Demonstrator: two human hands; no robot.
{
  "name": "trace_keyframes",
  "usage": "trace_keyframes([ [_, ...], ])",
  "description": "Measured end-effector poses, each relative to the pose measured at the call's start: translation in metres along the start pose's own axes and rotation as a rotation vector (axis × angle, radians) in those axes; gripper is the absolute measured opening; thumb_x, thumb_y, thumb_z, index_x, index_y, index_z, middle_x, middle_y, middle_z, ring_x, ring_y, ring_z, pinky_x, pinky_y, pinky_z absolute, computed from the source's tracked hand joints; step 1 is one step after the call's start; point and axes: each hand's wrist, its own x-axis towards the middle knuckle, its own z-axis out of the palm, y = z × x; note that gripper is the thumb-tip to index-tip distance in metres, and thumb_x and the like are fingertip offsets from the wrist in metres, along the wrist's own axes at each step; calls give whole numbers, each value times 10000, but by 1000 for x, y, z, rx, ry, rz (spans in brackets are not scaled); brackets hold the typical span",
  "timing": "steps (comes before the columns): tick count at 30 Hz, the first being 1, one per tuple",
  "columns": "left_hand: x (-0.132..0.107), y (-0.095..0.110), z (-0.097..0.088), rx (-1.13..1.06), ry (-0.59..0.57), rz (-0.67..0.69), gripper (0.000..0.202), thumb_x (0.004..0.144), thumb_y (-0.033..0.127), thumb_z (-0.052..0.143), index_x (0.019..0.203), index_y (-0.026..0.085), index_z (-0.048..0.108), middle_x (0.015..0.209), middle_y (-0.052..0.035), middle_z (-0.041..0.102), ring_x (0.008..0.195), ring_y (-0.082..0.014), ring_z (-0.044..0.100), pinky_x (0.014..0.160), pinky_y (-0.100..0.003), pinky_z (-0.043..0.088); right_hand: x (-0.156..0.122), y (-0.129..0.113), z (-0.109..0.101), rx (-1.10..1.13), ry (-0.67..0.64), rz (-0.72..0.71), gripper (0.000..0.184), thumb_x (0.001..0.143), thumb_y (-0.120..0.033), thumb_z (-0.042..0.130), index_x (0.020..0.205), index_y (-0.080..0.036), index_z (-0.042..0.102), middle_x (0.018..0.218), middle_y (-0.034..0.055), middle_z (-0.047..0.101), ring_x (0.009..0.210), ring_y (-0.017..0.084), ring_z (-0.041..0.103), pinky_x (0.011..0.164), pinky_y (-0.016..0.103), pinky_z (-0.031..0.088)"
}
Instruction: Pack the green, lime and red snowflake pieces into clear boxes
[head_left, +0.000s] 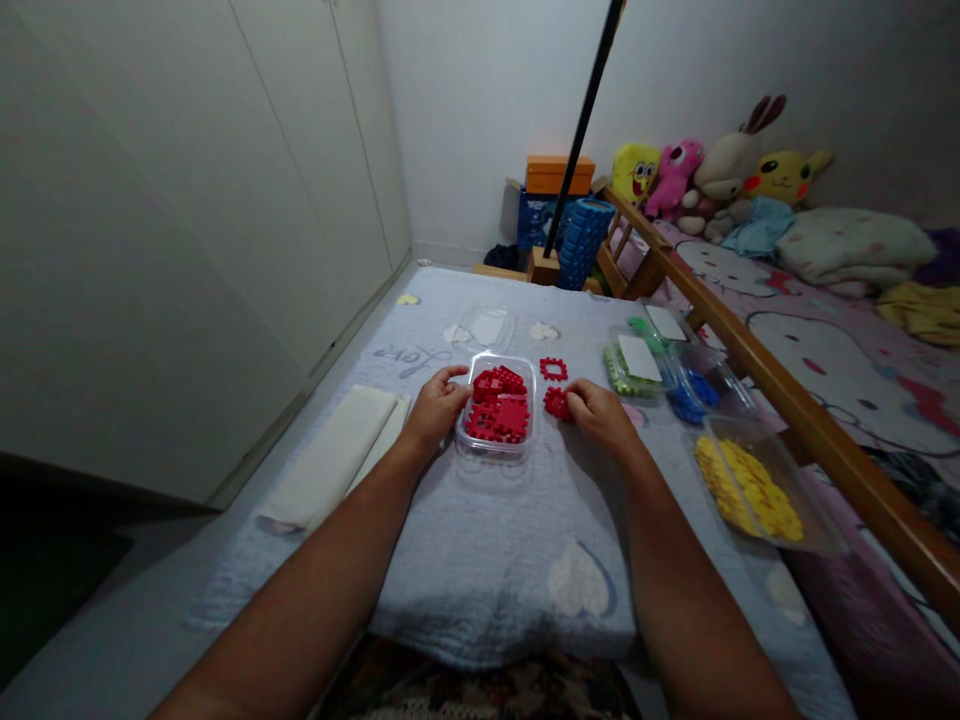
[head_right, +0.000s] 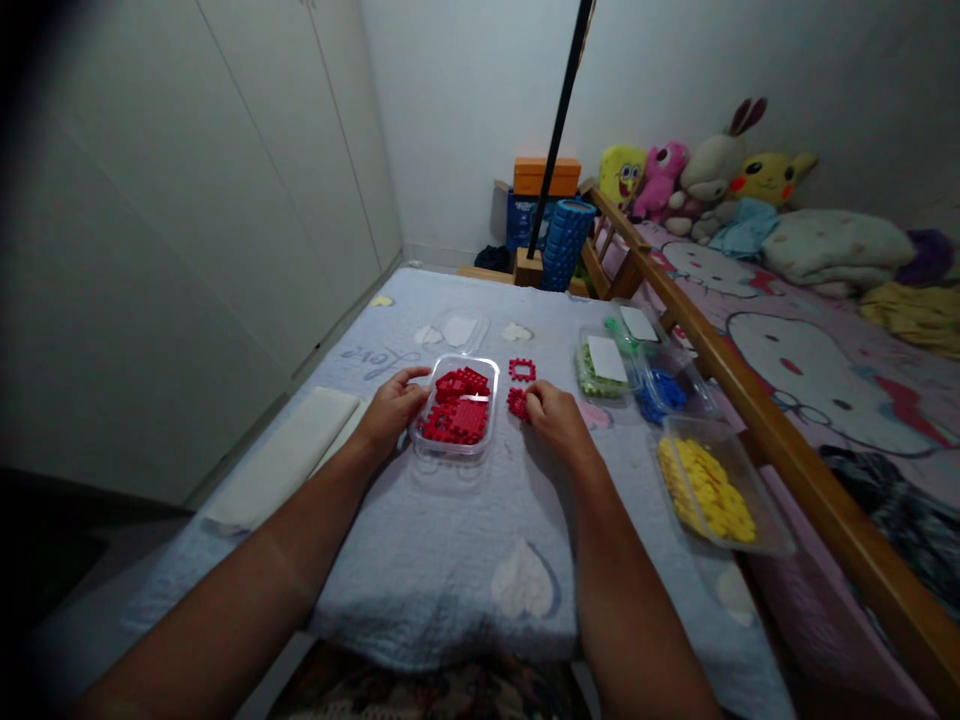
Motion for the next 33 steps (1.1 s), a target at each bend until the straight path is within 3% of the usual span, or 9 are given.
trace_keyframes([
  [5,2,-3,-2,11,3,11,546,665,360,769,1148,147,631,544,115,437,472,-86,379,485,-215,274,7,14,15,-111,137,58,309,945,-266,432,956,-185,731,910,92,762,831,225,672,776,308,456],
  [9,4,-5,-3,14,4,9,541,670,359,767,1153,152,638,551,110,448,472,-88,392,492,-214,287,9,16,24,-225,174,118,297,943,-210,477,1082,-162,735,985,123,772,887,243,684,816,321,470],
  [13,4,-6,-3,18,5,6,542,673,357,766,1160,153,641,551,109,450,468,-89,396,488,-216,284,7,18,22,-358,194,94,278,956,-239,512,1086,-146,740,1088,156,724,987,255,659,887,340,473],
  [18,3,-5,-3,21,2,1,549,683,356,765,1175,149,636,564,104,466,479,-89,403,491,-212,283,4,26,15,-375,72,-63,429,874,-370,679,1239,-147,701,1194,158,682,1120,296,603,1003,401,452],
  [21,3,-6,-3,30,1,8,548,689,355,762,1180,147,638,563,102,466,480,-88,399,489,-210,275,2,29,15,-370,-36,-119,581,791,-301,735,1345,-153,642,1283,157,665,1165,305,577,1016,416,443],
  [25,3,-6,-3,33,6,14,529,681,351,764,1156,152,648,552,106,450,471,-85,383,484,-209,265,3,30,12,-308,-61,-114,502,787,-219,690,1285,-168,665,1225,132,689,1104,270,600,989,387,453],
  [29,2,-3,-2,7,3,0,543,670,362,766,1152,153,631,553,109,452,474,-89,392,485,-214,280,6,24,3,-157,20,-132,363,793,-285,727,1142,-185,712,1136,108,706,1058,262,628,975,394,470],
  [33,0,0,0,-22,4,-15,555,656,366,767,1149,156,621,557,106,473,476,-90,407,490,-213,281,4,2,0,-4,101,-226,298,837,-340,721,1108,-217,720,1116,95,707,1064,268,640,964,410,479],
])
